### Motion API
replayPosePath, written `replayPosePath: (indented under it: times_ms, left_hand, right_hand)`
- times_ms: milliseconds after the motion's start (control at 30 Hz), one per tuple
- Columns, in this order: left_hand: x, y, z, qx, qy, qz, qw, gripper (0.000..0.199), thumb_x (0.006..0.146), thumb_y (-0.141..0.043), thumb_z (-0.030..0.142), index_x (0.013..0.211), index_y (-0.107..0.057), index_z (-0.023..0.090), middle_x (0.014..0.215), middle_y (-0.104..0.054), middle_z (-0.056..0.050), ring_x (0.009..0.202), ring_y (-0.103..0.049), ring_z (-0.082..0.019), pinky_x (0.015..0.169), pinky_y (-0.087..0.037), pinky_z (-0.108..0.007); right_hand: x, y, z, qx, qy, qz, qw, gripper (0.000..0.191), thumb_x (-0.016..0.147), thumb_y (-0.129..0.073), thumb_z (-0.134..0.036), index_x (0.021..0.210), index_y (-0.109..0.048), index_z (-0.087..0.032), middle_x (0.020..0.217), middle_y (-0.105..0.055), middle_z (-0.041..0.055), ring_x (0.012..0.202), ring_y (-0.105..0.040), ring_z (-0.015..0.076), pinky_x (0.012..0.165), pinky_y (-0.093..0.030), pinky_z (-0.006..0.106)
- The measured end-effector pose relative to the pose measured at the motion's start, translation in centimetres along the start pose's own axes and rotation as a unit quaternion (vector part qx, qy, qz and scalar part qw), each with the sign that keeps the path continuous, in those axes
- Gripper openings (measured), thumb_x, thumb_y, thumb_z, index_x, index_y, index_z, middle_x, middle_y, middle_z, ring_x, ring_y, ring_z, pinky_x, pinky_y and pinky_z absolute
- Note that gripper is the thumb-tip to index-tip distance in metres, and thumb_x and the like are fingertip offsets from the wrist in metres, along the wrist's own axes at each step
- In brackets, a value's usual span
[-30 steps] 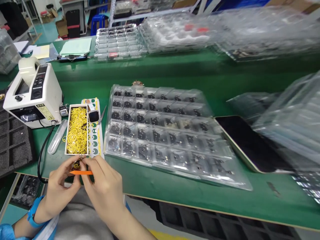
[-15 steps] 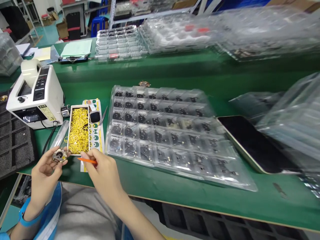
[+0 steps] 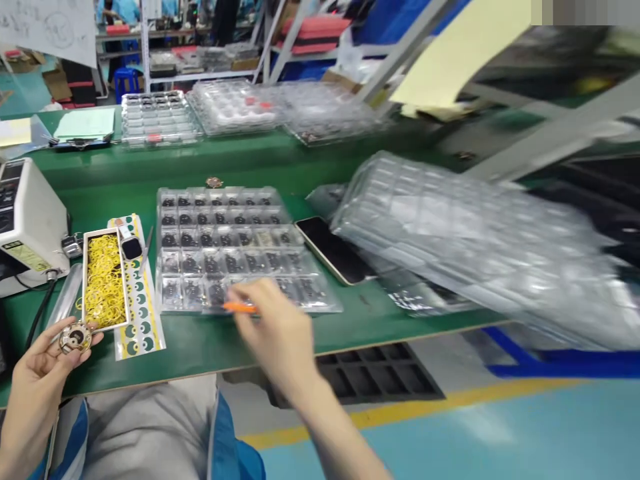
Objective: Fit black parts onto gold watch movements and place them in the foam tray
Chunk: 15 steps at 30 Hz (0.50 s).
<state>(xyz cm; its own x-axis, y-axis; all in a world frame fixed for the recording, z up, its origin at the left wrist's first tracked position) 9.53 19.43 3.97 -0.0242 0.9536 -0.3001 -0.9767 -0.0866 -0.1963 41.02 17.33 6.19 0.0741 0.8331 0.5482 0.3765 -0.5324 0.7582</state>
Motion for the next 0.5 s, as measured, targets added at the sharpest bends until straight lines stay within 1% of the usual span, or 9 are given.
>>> replayPosePath:
  times_ms: [33,67,133,167,233,267,367,433,500]
  left_hand:
    - [0.2,0.0,-0.1,-0.005,0.013,-0.006,1.000,0.046,0.072,-0.087,0.027,0.113,-0.068,0.015,0.100,-0.079,-0.010,0.091,-0.077,-0.024,0.074,-0.063,-0.022]
    - [0.3,0.1,-0.2,-0.009,0.025,-0.010,1.000,0.047,0.071,-0.088,0.027,0.112,-0.069,0.016,0.100,-0.080,-0.010,0.090,-0.077,-0.025,0.073,-0.063,-0.021]
    - [0.4,0.2,-0.3,-0.017,0.041,-0.006,0.999,0.048,0.069,-0.089,0.027,0.112,-0.070,0.016,0.100,-0.080,-0.010,0.090,-0.077,-0.025,0.072,-0.064,-0.021]
    - [0.4,0.3,-0.3,-0.019,0.045,-0.001,0.999,0.049,0.068,-0.090,0.027,0.112,-0.071,0.016,0.100,-0.080,-0.009,0.090,-0.077,-0.026,0.072,-0.064,-0.021]
    - [0.4,0.2,-0.2,-0.020,0.047,0.012,0.999,0.052,0.065,-0.091,0.027,0.112,-0.071,0.016,0.100,-0.080,-0.009,0.088,-0.077,-0.026,0.071,-0.064,-0.021]
    - [0.4,0.1,-0.1,-0.020,0.049,0.014,0.999,0.052,0.064,-0.091,0.027,0.111,-0.072,0.017,0.099,-0.080,-0.009,0.087,-0.078,-0.025,0.070,-0.064,-0.021]
    - [0.3,-0.8,0.2,-0.031,0.058,0.006,0.998,0.052,0.062,-0.092,0.027,0.108,-0.072,0.017,0.097,-0.080,-0.008,0.084,-0.078,-0.024,0.069,-0.063,-0.020]
    - [0.1,-1.5,0.4,-0.038,0.059,-0.001,0.997,0.049,0.062,-0.092,0.027,0.106,-0.073,0.017,0.096,-0.080,-0.008,0.084,-0.078,-0.023,0.069,-0.062,-0.020]
    - [-0.1,-2.0,0.5,-0.034,0.058,0.000,0.998,0.048,0.062,-0.091,0.027,0.106,-0.073,0.017,0.098,-0.080,-0.009,0.082,-0.078,-0.023,0.069,-0.062,-0.021]
  right_hand:
    - [0.5,1.1,2.4,-0.061,-0.014,0.016,0.998,0.016,0.094,-0.052,-0.021,0.091,-0.068,-0.019,0.086,-0.069,0.0073,0.074,-0.067,0.0190,0.058,-0.046,0.027]
    - [1.0,2.1,4.6,-0.110,-0.026,0.002,0.994,0.021,0.095,-0.050,-0.023,0.094,-0.070,-0.018,0.088,-0.069,0.0091,0.073,-0.067,0.0198,0.056,-0.045,0.028]
    - [1.6,3.7,8.0,-0.137,-0.005,-0.061,0.989,0.034,0.098,-0.044,-0.029,0.094,-0.074,-0.016,0.086,-0.068,0.0102,0.068,-0.065,0.0187,0.051,-0.040,0.028]
    - [1.8,4.3,9.2,-0.135,0.009,-0.090,0.987,0.040,0.100,-0.040,-0.033,0.093,-0.076,-0.017,0.085,-0.068,0.0095,0.066,-0.064,0.0172,0.050,-0.039,0.028]
    - [1.8,5.0,10.3,-0.116,0.044,-0.141,0.982,0.046,0.101,-0.036,-0.037,0.089,-0.078,-0.019,0.083,-0.068,0.0073,0.064,-0.063,0.0148,0.049,-0.037,0.027]
    - [1.7,5.0,10.6,-0.108,0.062,-0.165,0.978,0.045,0.100,-0.037,-0.036,0.089,-0.078,-0.021,0.082,-0.068,0.0067,0.064,-0.063,0.0148,0.048,-0.037,0.027]
    - [1.3,4.2,11.0,-0.090,0.093,-0.223,0.966,0.031,0.094,-0.048,-0.032,0.090,-0.078,-0.025,0.079,-0.067,0.0068,0.065,-0.063,0.0171,0.047,-0.037,0.028]
    - [1.1,3.5,11.4,-0.088,0.084,-0.226,0.966,0.028,0.092,-0.052,-0.036,0.089,-0.078,-0.025,0.078,-0.067,0.0069,0.064,-0.063,0.0177,0.046,-0.036,0.028]
    - [1.0,3.1,11.9,-0.101,0.050,-0.190,0.975,0.031,0.091,-0.055,-0.045,0.083,-0.077,-0.025,0.075,-0.067,0.0062,0.059,-0.060,0.0170,0.045,-0.034,0.028]
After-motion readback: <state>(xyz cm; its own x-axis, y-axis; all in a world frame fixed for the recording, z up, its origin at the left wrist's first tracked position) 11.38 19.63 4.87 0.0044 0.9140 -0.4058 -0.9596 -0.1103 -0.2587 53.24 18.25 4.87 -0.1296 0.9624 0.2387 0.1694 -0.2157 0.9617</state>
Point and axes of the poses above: each hand's wrist, its own x-axis towards the middle knuckle, its own y-axis out of the back of the hand, z = x × y, the point moved 3 cm from there along x, towards the middle knuckle
